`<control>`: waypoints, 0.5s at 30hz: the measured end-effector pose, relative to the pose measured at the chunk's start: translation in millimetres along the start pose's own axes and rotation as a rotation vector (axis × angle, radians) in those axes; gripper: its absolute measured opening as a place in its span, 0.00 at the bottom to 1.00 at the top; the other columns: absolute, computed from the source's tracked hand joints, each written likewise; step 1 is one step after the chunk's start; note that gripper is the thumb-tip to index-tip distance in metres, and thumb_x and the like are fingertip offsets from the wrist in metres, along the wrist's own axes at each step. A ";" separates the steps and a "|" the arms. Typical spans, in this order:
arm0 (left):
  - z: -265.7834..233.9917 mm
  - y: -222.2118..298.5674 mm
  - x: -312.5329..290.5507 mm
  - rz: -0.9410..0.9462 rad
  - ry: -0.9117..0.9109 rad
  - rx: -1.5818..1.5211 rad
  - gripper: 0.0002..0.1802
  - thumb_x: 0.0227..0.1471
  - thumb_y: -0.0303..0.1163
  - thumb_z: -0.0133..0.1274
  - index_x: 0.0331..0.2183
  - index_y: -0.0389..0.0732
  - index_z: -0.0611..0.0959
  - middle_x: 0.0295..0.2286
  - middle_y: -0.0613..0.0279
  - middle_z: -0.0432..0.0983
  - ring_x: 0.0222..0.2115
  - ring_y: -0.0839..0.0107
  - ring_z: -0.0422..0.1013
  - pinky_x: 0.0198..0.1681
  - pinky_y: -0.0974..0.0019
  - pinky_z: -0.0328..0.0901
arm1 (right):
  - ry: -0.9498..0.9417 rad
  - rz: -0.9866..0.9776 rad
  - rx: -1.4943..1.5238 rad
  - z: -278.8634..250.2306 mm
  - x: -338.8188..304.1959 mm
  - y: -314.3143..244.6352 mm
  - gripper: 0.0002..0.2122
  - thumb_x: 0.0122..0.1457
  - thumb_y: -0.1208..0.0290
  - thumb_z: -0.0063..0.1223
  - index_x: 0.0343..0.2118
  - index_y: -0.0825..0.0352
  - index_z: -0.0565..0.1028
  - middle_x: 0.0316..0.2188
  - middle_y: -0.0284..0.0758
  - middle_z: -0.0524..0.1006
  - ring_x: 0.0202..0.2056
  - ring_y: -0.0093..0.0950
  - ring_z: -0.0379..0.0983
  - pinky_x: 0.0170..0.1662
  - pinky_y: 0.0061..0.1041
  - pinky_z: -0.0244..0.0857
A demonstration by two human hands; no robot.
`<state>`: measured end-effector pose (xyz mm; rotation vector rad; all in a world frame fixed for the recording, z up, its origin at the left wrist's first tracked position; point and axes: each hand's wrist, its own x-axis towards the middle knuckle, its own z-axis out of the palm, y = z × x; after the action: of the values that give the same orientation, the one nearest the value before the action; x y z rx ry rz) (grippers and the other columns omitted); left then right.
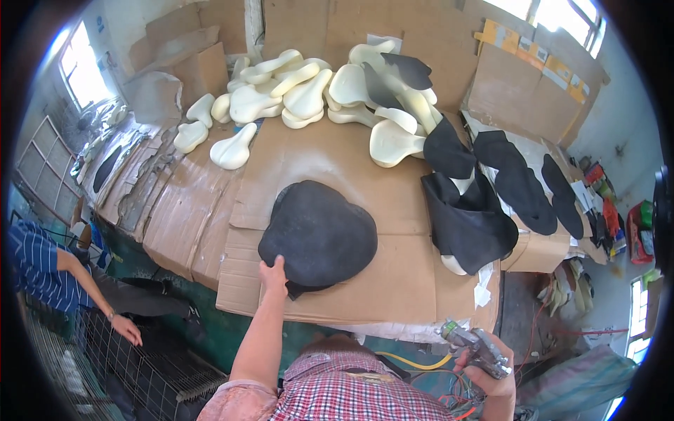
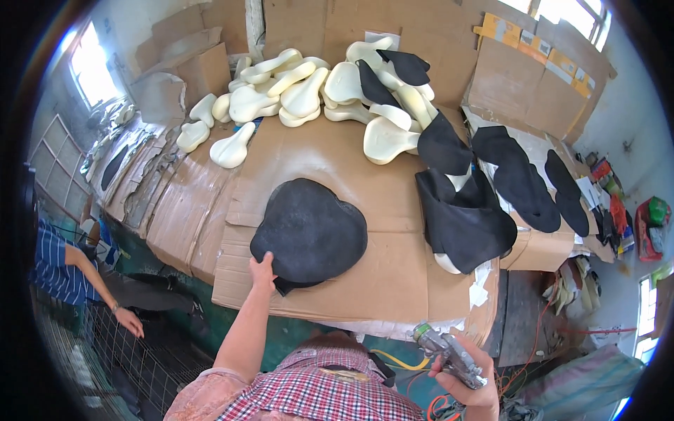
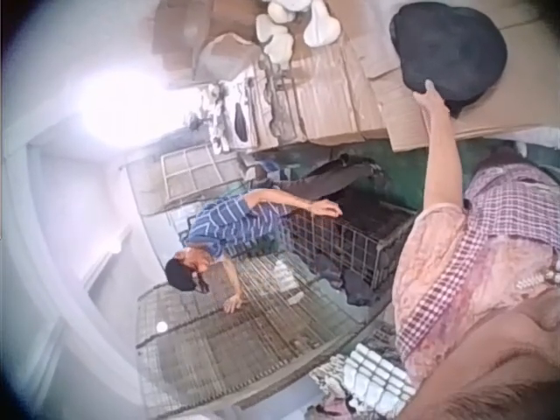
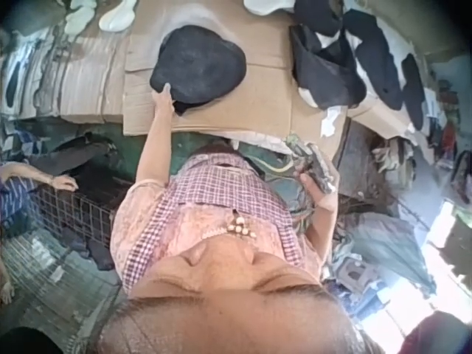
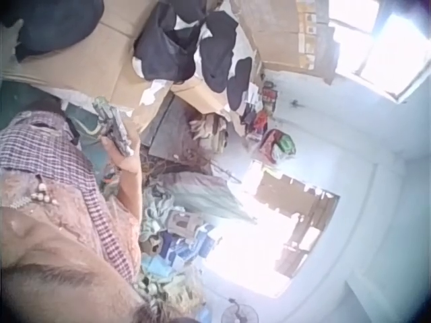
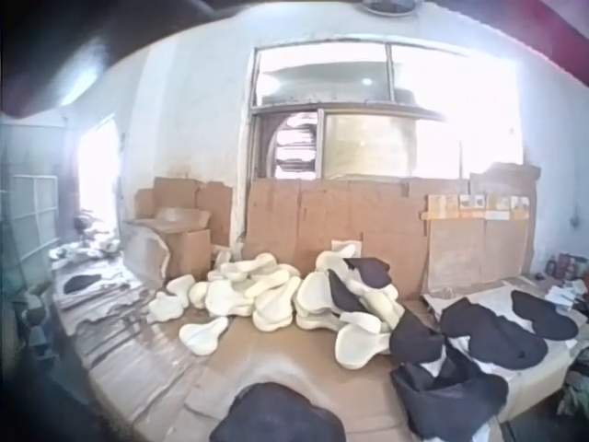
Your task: Applying glue to black seat covers and placing them on foam bicycle seat cushions.
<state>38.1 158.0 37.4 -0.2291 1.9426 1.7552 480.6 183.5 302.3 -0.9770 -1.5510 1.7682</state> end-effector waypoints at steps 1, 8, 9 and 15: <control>6.0 7.1 -4.2 0.003 0.006 -0.004 0.20 0.50 0.25 0.53 0.46 0.36 0.70 0.37 0.55 0.72 0.32 0.65 0.72 0.24 0.64 0.71 | -0.034 -0.003 0.006 -1.1 0.5 4.1 0.31 0.44 0.82 0.59 0.55 0.73 0.64 0.30 0.41 0.75 0.32 0.29 0.73 0.37 0.29 0.69; 15.5 144.0 -37.4 0.137 -0.437 -0.773 0.19 0.48 0.20 0.51 0.45 0.42 0.73 0.40 0.61 0.73 0.40 0.64 0.72 0.39 0.58 0.70 | -0.090 -0.016 0.045 2.0 8.6 -3.0 0.32 0.45 0.82 0.59 0.56 0.71 0.63 0.32 0.42 0.75 0.33 0.28 0.72 0.39 0.27 0.67; -0.2 160.8 -34.9 0.143 -0.419 -0.828 0.16 0.49 0.21 0.52 0.43 0.41 0.75 0.38 0.61 0.75 0.38 0.64 0.73 0.40 0.59 0.70 | -0.083 0.001 0.009 -0.5 8.6 -7.3 0.31 0.45 0.82 0.59 0.56 0.71 0.64 0.32 0.42 0.75 0.33 0.28 0.72 0.39 0.26 0.67; -95.8 229.1 -63.0 0.346 -0.360 -0.990 0.10 0.54 0.28 0.50 0.38 0.34 0.79 0.36 0.55 0.78 0.36 0.64 0.76 0.42 0.61 0.70 | -0.198 0.136 -0.082 -3.1 2.7 -11.9 0.30 0.42 0.83 0.59 0.53 0.72 0.67 0.31 0.41 0.76 0.33 0.27 0.73 0.36 0.26 0.67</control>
<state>-34.9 86.9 272.4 0.1038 0.7708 2.6427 481.2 189.2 313.5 -0.9923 -1.7264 1.9597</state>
